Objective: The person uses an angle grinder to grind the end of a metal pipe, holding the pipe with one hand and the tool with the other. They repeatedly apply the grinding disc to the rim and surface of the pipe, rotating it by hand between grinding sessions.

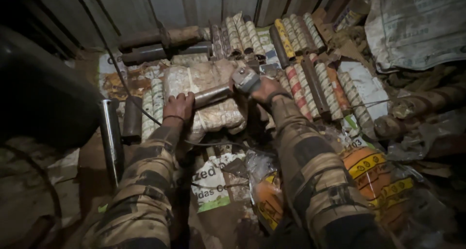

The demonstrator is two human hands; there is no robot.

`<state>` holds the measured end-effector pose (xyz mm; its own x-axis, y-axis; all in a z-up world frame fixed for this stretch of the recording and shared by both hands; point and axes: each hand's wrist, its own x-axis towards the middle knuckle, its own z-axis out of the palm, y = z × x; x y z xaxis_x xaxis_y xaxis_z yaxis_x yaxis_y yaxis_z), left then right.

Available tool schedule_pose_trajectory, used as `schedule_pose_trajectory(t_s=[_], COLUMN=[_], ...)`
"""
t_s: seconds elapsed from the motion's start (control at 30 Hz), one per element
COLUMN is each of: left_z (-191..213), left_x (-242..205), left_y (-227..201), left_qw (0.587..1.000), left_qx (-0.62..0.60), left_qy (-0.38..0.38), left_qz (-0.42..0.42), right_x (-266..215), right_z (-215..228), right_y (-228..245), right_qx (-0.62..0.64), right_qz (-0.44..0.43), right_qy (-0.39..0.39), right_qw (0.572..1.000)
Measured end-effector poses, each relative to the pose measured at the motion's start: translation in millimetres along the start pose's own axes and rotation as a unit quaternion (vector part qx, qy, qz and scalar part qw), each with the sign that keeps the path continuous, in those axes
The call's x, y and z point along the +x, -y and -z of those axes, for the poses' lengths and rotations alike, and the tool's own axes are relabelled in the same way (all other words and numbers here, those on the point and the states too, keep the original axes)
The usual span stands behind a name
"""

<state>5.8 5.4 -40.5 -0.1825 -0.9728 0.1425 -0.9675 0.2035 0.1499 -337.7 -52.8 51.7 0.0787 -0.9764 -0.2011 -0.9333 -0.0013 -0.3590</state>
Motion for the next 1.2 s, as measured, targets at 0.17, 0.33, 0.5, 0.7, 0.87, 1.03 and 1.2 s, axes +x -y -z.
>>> schedule_pose_trajectory(t_s=[0.17, 0.33, 0.5, 0.7, 0.87, 1.03, 1.2], left_z=[13.7, 18.8, 22.8, -11.0, -25.0, 2.8, 33.7], left_x=[1.5, 6.5, 8.1, 30.3, 28.3, 19.5, 11.7], left_y=[-0.1, 0.4, 8.5, 21.6, 28.1, 16.5, 2.1], left_qw=[0.999, 0.997, 0.988, 0.979, 0.981, 0.986, 0.982], left_qx=[-0.028, -0.018, -0.074, -0.097, -0.116, -0.063, -0.059], left_qy=[0.018, 0.072, 0.137, 0.172, 0.141, 0.150, 0.174], left_qz=[-0.009, -0.002, 0.022, 0.054, 0.068, 0.030, 0.041], right_x=[2.8, 7.4, -13.2, -5.6, -3.1, -4.2, -14.6], right_z=[-9.6, -16.1, 8.1, 1.6, -6.2, -9.4, 3.0], right_y=[22.0, 34.2, 27.4, 14.0, 27.9, 41.0, 51.3], right_qx=[-0.111, -0.075, -0.038, -0.058, -0.085, -0.113, -0.097], right_qz=[-0.021, 0.036, 0.009, 0.023, 0.024, 0.035, 0.037], right_qy=[0.039, 0.017, 0.021, 0.008, 0.025, 0.057, 0.069], right_qw=[0.993, 0.996, 0.999, 0.998, 0.996, 0.991, 0.992])
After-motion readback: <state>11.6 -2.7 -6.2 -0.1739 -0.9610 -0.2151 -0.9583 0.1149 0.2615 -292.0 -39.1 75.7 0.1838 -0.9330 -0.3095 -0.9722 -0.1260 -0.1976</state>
